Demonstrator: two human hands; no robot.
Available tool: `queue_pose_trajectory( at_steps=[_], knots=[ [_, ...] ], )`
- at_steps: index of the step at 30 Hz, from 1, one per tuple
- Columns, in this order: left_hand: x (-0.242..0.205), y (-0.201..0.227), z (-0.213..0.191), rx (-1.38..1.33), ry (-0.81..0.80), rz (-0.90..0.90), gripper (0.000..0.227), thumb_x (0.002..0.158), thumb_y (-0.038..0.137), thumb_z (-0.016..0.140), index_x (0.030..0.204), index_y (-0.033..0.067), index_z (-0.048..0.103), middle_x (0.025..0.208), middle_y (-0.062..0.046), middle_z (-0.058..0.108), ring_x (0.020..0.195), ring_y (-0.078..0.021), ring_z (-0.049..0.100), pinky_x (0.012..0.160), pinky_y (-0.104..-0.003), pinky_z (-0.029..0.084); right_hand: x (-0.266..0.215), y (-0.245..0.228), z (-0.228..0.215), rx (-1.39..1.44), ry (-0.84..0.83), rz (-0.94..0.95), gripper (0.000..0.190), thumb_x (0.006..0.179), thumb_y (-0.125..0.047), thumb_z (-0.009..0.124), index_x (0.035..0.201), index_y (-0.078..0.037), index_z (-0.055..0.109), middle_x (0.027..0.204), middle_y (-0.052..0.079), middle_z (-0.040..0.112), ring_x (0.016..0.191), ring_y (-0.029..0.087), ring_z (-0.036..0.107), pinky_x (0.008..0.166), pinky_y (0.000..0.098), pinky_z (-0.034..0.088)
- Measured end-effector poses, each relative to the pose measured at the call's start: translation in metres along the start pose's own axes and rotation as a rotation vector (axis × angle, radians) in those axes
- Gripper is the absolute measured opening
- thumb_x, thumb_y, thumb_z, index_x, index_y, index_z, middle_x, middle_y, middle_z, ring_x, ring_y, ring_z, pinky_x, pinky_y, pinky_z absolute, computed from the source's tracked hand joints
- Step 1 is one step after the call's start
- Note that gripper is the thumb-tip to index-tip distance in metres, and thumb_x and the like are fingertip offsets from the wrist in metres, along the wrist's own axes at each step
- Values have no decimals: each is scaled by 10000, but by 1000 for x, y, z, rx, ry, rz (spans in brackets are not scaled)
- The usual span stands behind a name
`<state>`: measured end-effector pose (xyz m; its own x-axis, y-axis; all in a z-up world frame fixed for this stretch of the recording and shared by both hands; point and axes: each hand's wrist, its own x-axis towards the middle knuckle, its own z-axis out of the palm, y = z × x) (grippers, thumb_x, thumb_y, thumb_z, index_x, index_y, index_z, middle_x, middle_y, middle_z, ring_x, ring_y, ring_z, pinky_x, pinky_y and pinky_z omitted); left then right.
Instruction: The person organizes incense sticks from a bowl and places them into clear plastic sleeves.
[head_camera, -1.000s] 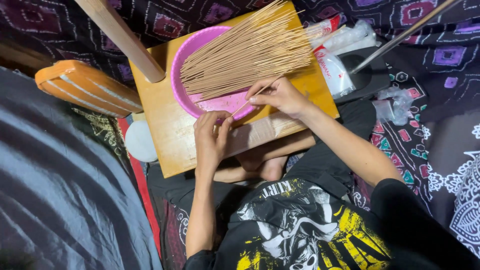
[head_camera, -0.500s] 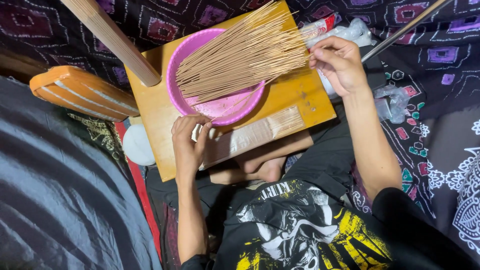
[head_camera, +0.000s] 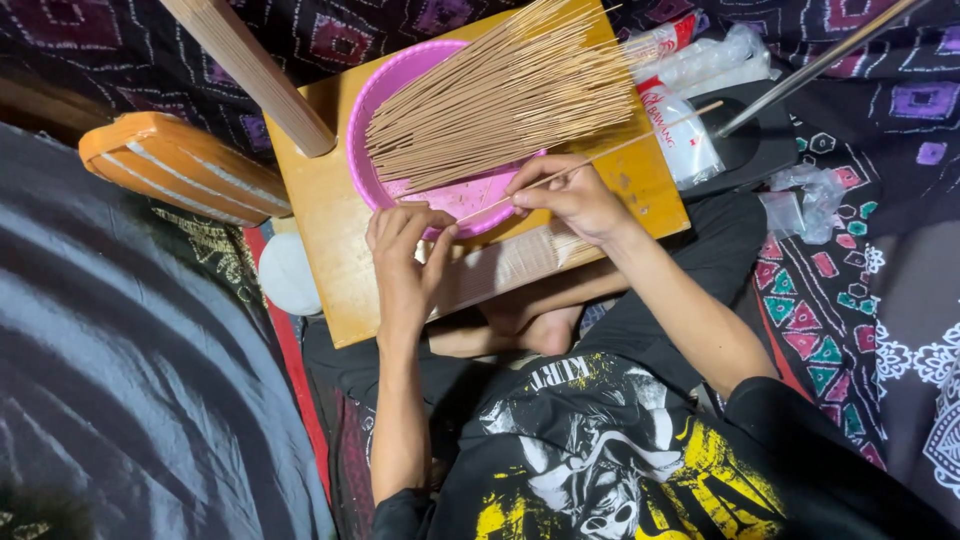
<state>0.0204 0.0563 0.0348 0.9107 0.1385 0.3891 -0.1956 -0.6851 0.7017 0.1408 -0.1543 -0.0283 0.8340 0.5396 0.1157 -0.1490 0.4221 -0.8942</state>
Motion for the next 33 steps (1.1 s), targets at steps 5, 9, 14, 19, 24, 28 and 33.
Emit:
queue_pose_trajectory(
  at_steps=[5, 9, 14, 19, 24, 28, 33],
  knots=[
    [-5, -12, -19, 28, 12, -30, 74, 921, 113, 785, 971, 138, 737, 916, -40, 643, 1101, -283, 622, 1165, -571, 249, -5, -8, -61, -5, 92, -45, 176, 841, 17, 793, 989, 80, 721, 828, 166, 711, 740, 201, 729, 718, 317, 626],
    [-5, -14, -31, 53, 7, -37, 70, 930, 86, 779, 969, 129, 740, 916, -40, 634, 1092, -282, 622, 1170, -587, 252, -12, -23, -114, 7, 191, -79, 174, 872, 46, 755, 1012, 121, 684, 845, 189, 706, 728, 224, 736, 743, 345, 646],
    [-3, -17, -27, 41, 25, -23, 82, 916, 94, 802, 950, 136, 741, 914, -30, 656, 1112, -274, 624, 1186, -591, 217, -20, -29, -141, 43, 252, -100, 197, 891, 33, 747, 1056, 111, 672, 840, 204, 711, 720, 235, 748, 732, 334, 648],
    [-3, -8, -20, 30, -40, -17, 32, 943, 117, 777, 962, 129, 755, 902, -48, 677, 1154, -288, 617, 1188, -593, 210, -13, -17, -105, 73, 256, -99, 212, 861, 29, 770, 1027, 121, 675, 827, 211, 707, 711, 243, 748, 732, 342, 647],
    [-9, 10, 3, -128, -228, -54, 99, 944, 203, 743, 1012, 134, 764, 892, -71, 733, 1137, -303, 644, 1182, -646, 157, -12, 6, -21, -75, 37, 52, 173, 832, -25, 799, 977, 49, 742, 784, 117, 721, 709, 154, 717, 681, 293, 613],
    [-18, 7, 18, -147, -268, -69, 114, 946, 190, 733, 1043, 133, 752, 967, -68, 766, 1102, -299, 672, 1173, -647, 178, -11, 14, -2, -90, -88, 142, 179, 813, -29, 811, 967, 43, 752, 771, 115, 725, 683, 137, 711, 655, 285, 619],
    [-22, 12, 12, -223, -316, -132, 96, 950, 179, 729, 1023, 121, 752, 893, -77, 766, 1108, -297, 694, 1176, -634, 231, 12, -10, -28, -126, -96, 159, 171, 839, -22, 793, 986, 44, 735, 799, 132, 723, 694, 159, 721, 661, 288, 627]
  ],
)
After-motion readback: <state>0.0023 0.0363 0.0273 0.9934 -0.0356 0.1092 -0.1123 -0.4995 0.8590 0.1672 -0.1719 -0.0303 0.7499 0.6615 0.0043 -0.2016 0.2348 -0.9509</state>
